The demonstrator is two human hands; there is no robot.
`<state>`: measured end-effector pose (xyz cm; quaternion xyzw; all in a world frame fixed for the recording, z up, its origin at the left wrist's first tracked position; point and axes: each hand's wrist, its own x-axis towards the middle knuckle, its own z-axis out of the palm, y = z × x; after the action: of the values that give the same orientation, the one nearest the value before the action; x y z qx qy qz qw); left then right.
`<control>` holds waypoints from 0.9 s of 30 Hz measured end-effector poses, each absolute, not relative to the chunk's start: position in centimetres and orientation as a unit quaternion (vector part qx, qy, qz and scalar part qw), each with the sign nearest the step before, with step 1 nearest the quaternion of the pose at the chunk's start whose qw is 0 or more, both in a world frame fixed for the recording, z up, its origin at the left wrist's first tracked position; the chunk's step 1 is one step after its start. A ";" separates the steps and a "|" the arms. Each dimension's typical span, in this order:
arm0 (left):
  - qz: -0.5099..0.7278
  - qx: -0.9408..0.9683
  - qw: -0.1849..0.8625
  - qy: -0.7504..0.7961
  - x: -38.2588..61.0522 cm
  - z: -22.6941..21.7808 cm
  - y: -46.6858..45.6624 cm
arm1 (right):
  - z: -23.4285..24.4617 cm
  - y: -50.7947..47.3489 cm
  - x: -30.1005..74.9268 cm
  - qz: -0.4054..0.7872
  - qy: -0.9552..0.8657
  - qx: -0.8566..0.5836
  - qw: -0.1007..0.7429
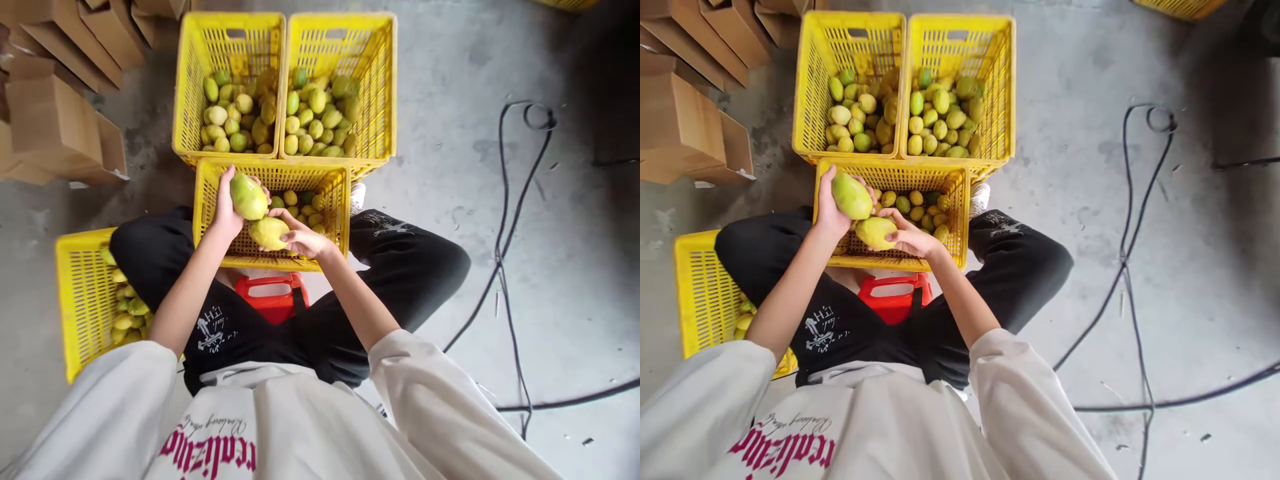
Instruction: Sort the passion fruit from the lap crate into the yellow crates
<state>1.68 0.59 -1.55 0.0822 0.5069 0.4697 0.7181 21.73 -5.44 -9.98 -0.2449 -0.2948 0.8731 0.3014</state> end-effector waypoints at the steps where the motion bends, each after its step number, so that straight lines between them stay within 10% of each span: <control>1: 0.463 0.071 0.719 0.513 1.3 -0.3 0.1 | -9.0 -6.2 21.5 0.880 -0.297 -0.215 0.303; 27: 0.457 0.072 0.622 0.632 0.5 3.1 0.8 | -1.7 -1.2 26.1 0.695 -0.144 -0.599 0.370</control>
<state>0.47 0.85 3.12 0.0715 0.6317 0.4569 0.6221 26.11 -1.17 -1.70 -0.5992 -0.1441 0.6951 0.3701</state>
